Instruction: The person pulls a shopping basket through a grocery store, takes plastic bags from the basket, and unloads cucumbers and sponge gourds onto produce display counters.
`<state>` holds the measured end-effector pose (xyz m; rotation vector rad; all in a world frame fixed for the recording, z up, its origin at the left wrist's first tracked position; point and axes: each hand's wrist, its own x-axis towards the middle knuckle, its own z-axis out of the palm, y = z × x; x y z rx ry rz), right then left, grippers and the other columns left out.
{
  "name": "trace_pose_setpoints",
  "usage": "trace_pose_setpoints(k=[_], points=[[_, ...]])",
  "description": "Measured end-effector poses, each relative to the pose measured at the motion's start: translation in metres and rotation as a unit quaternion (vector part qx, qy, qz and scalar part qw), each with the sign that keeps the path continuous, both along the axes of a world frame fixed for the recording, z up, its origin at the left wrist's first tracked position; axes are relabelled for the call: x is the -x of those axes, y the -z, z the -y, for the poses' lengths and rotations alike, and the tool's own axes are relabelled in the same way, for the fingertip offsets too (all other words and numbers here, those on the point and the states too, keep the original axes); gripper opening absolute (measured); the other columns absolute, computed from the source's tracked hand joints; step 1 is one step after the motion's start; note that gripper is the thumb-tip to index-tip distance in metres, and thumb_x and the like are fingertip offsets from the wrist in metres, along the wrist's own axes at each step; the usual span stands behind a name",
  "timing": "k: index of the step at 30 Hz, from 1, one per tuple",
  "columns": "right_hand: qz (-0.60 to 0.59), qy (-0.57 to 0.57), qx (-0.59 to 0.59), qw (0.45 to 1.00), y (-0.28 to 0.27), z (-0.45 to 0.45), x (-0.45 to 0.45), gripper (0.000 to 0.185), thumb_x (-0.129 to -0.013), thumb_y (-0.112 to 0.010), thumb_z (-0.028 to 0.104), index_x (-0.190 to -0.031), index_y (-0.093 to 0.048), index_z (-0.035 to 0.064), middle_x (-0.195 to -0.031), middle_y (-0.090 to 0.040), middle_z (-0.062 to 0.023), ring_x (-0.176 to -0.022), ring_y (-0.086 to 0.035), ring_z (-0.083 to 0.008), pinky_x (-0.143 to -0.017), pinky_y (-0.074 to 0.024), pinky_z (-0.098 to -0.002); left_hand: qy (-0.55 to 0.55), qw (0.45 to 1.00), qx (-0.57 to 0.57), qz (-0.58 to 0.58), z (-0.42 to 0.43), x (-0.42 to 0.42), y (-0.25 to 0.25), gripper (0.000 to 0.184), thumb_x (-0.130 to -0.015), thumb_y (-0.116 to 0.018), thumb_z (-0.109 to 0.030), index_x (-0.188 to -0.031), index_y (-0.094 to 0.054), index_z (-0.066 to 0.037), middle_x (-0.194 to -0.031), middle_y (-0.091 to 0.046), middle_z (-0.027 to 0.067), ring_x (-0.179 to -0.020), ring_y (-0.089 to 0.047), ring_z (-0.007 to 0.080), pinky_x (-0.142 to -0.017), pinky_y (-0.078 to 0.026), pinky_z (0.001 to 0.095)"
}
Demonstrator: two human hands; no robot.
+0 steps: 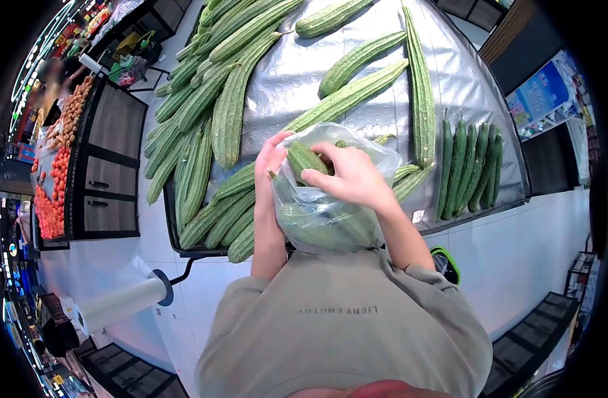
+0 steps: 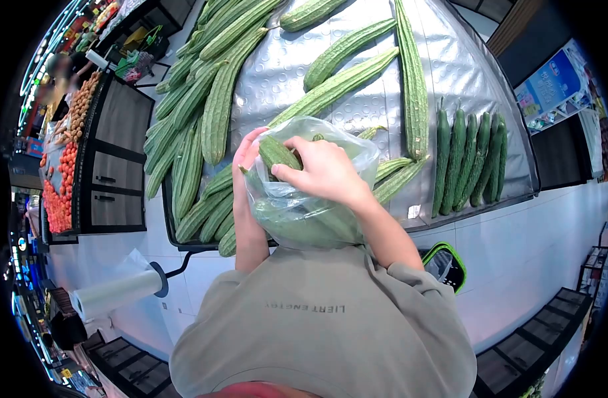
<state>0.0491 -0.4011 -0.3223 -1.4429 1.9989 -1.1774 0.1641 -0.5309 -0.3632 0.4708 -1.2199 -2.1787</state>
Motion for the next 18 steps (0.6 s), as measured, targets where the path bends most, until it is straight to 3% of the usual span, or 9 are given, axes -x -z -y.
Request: trace_pose_setpoints(k=[3, 4, 5, 7, 9, 11, 13, 15, 18], points=[[-0.004, 0.017, 0.022, 1.0, -0.016, -0.011, 0.01, 0.043, -0.073, -0.065, 0.028, -0.103, -0.056, -0.0025, -0.08, -0.063, -0.0173, -0.071, -0.063, -0.0237, -0.064, -0.0474, -0.0322, 0.013, 1.0, 0.021, 0.003, 0.012, -0.009, 0.011, 0.037, -0.082, -0.053, -0.019, -0.113, -0.046, -0.001, -0.085, -0.058, 0.0083, -0.074, -0.059, 0.014, -0.065, -0.048, 0.0234], [0.024, 0.049, 0.089, 0.994, -0.022, -0.015, 0.016, 0.047, -0.074, -0.065, 0.03, -0.105, -0.054, -0.0034, -0.079, -0.063, -0.0183, -0.07, -0.063, -0.0256, -0.066, -0.0478, -0.0332, 0.011, 1.0, 0.025, 0.001, 0.015, -0.011, 0.015, 0.037, -0.082, -0.054, -0.021, -0.113, -0.045, 0.0, -0.078, -0.057, 0.0051, -0.064, -0.056, 0.0112, -0.057, -0.047, 0.0211], [0.053, 0.081, 0.156, 0.983, -0.03, -0.021, 0.021, 0.05, -0.074, -0.064, 0.032, -0.108, -0.053, -0.0043, -0.078, -0.063, -0.0193, -0.069, -0.063, -0.0275, -0.067, -0.0481, -0.0342, 0.012, 1.0, 0.027, -0.003, 0.009, -0.009, 0.01, 0.037, -0.082, -0.054, -0.021, -0.113, -0.045, 0.0, -0.078, -0.057, 0.0051, -0.064, -0.056, 0.0112, -0.057, -0.047, 0.0211], [0.176, 0.079, 0.221, 0.956, -0.06, -0.034, 0.03, 0.055, -0.077, -0.064, 0.029, -0.116, -0.046, -0.0064, -0.081, -0.063, -0.017, -0.073, -0.062, -0.0223, -0.067, -0.0486, -0.0313, -0.072, 0.997, -0.01, 0.018, -0.005, -0.004, -0.004, 0.036, -0.083, -0.053, -0.021, -0.111, -0.046, 0.0, -0.076, -0.055, 0.0032, -0.06, -0.053, 0.0087, -0.054, -0.047, 0.0217], [0.196, 0.055, 0.281, 0.938, -0.084, -0.041, 0.047, 0.057, -0.08, -0.062, 0.027, -0.122, -0.041, -0.0064, -0.087, -0.062, -0.0143, -0.079, -0.061, -0.0181, -0.066, -0.049, -0.0285, -0.06, 0.998, -0.009, 0.01, 0.003, -0.005, 0.008, 0.035, -0.083, -0.052, -0.02, -0.111, -0.045, 0.0, -0.076, -0.054, 0.0033, -0.06, -0.054, 0.0092, -0.054, -0.048, 0.0232], [0.13, 0.108, 0.344, 0.924, -0.099, -0.04, 0.071, 0.054, -0.082, -0.061, 0.023, -0.123, -0.039, -0.0052, -0.09, -0.06, -0.0136, -0.08, -0.06, -0.0167, -0.065, -0.0495, -0.0259, -0.047, 0.999, 0.005, 0.004, 0.008, -0.006, 0.014, 0.035, -0.083, -0.051, -0.018, -0.112, -0.044, 0.0, -0.077, -0.055, 0.0048, -0.064, -0.058, 0.0125, -0.056, -0.05, 0.0254], [0.216, 0.095, 0.429, 0.872, -0.115, -0.033, 0.095, 0.053, -0.084, -0.058, 0.022, -0.124, -0.037, -0.0062, -0.091, -0.06, -0.0159, -0.08, -0.061, -0.0184, -0.071, -0.05, -0.0277, -0.048, 0.999, -0.007, -0.007, 0.004, -0.009, 0.006, 0.034, -0.083, -0.051, -0.016, -0.112, -0.044, 0.0, -0.075, -0.055, 0.0034, -0.063, -0.057, 0.0123, -0.056, -0.05, 0.025], [0.233, 0.084, 0.456, 0.855, -0.136, -0.029, 0.107, 0.039, -0.092, -0.039, 0.017, -0.121, -0.036, -0.0082, -0.104, -0.056, -0.0232, -0.091, -0.06, -0.0263, -0.082, -0.0489, -0.0346, -0.04, 0.999, -0.013, -0.005, 0.004, -0.013, 0.001, 0.033, -0.083, -0.05, -0.014, -0.112, -0.045, 0.0, -0.071, -0.052, 0.0008, -0.061, -0.056, 0.0108, -0.056, -0.05, 0.0241], [0.305, 0.092, 0.527, 0.788, -0.132, -0.005, 0.155, 0.032, -0.093, -0.03, 0.015, -0.114, -0.041, -0.0081, -0.103, -0.054, -0.0231, -0.093, -0.057, -0.0272, -0.085, -0.046, -0.0385, -0.045, 0.999, -0.013, -0.009, 0.006, -0.017, 0.006, 0.032, -0.082, -0.05, -0.014, -0.11, -0.046, 0.0, -0.069, -0.051, -0.0001, -0.056, -0.051, 0.0078, -0.052, -0.046, 0.0212]])
